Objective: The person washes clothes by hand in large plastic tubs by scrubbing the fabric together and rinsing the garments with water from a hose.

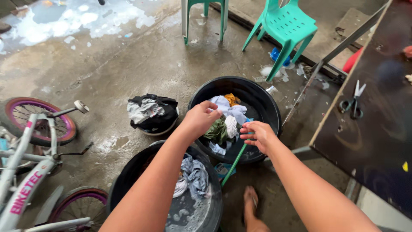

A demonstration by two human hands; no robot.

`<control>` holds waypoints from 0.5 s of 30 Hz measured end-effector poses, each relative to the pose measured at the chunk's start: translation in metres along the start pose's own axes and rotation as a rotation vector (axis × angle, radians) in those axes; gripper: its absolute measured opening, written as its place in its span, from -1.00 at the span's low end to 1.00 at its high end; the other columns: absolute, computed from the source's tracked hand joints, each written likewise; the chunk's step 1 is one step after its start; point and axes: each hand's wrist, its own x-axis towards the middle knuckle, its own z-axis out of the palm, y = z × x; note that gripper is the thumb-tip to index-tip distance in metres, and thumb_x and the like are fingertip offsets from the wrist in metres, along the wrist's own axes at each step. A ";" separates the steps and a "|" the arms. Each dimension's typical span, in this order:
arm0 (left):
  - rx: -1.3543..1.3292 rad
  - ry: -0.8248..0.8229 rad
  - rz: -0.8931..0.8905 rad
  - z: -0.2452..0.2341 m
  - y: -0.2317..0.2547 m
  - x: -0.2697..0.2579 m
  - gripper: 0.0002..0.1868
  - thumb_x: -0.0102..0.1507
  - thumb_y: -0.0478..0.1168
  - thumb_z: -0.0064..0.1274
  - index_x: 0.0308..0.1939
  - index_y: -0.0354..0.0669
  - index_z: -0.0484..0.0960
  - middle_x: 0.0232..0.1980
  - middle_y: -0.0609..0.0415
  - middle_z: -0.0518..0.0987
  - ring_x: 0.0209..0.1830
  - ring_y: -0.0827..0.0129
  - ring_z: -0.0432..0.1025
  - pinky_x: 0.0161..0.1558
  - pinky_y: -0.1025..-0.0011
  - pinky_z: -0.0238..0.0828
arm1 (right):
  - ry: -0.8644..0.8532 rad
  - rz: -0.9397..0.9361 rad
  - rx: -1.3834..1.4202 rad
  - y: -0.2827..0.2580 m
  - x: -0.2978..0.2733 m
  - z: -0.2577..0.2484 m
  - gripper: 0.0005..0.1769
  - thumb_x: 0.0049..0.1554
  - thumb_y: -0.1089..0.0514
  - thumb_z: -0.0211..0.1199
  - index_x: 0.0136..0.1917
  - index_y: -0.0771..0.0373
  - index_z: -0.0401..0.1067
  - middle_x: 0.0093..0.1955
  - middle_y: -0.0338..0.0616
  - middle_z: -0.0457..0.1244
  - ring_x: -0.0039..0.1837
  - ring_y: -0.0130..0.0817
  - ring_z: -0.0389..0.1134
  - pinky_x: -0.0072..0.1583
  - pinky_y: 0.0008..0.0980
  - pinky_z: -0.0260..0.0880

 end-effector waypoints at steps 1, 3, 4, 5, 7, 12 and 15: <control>-0.003 0.013 -0.002 0.006 -0.002 0.013 -0.49 0.19 0.09 0.15 0.13 -0.09 0.63 -0.01 -0.07 0.70 -0.02 0.19 0.60 0.04 0.30 0.48 | -0.009 0.016 -0.013 -0.002 0.016 -0.006 -0.71 0.20 0.06 0.14 0.12 0.22 0.48 0.04 -0.08 0.39 0.01 -0.15 0.42 0.06 -0.09 0.40; -0.011 0.041 -0.010 0.019 -0.006 0.044 -0.48 0.20 0.09 0.15 0.14 -0.10 0.63 0.01 -0.08 0.68 0.01 0.19 0.58 0.06 0.31 0.47 | -0.031 0.051 -0.043 -0.007 0.056 -0.016 -0.72 0.19 0.06 0.17 0.12 0.20 0.49 0.02 -0.10 0.39 0.00 -0.17 0.41 0.04 -0.10 0.41; -0.022 0.055 -0.005 0.029 -0.008 0.061 -0.48 0.20 0.08 0.16 0.14 -0.10 0.63 0.01 -0.08 0.68 0.02 0.19 0.58 0.06 0.31 0.47 | -0.032 0.073 -0.063 -0.007 0.078 -0.024 -0.72 0.19 0.05 0.18 0.11 0.19 0.48 0.00 -0.13 0.38 -0.01 -0.18 0.41 0.03 -0.11 0.40; -0.029 0.071 0.001 0.041 -0.009 0.079 -0.48 0.19 0.07 0.17 0.15 -0.11 0.62 0.01 -0.08 0.68 0.02 0.19 0.57 0.06 0.31 0.47 | -0.036 0.092 -0.080 -0.003 0.100 -0.033 -0.73 0.19 0.05 0.19 0.10 0.19 0.48 -0.01 -0.15 0.37 -0.02 -0.19 0.40 0.02 -0.11 0.40; -0.102 0.077 -0.017 0.071 -0.015 0.121 -0.48 0.19 0.05 0.16 0.15 -0.12 0.61 0.01 -0.08 0.69 0.02 0.21 0.59 0.05 0.31 0.48 | -0.031 0.143 -0.091 0.015 0.149 -0.055 -0.73 0.18 0.04 0.22 0.09 0.18 0.47 -0.03 -0.17 0.35 -0.02 -0.19 0.39 0.02 -0.10 0.39; -0.270 0.103 -0.056 0.136 -0.042 0.205 -0.51 0.22 0.00 0.15 0.16 -0.17 0.59 0.05 -0.09 0.67 0.02 0.23 0.59 0.05 0.33 0.49 | 0.052 0.290 -0.137 0.095 0.261 -0.099 -0.72 0.14 0.04 0.26 0.09 0.18 0.49 0.05 -0.14 0.32 0.06 -0.15 0.37 0.08 -0.04 0.40; -0.388 0.119 -0.045 0.171 -0.065 0.232 -0.50 0.22 -0.02 0.14 0.16 -0.19 0.59 0.02 -0.09 0.71 -0.01 0.26 0.61 0.04 0.35 0.51 | 0.137 0.366 -0.079 0.162 0.303 -0.114 -0.71 0.13 0.07 0.28 0.12 0.15 0.47 0.13 -0.12 0.29 0.14 -0.13 0.34 0.14 -0.02 0.39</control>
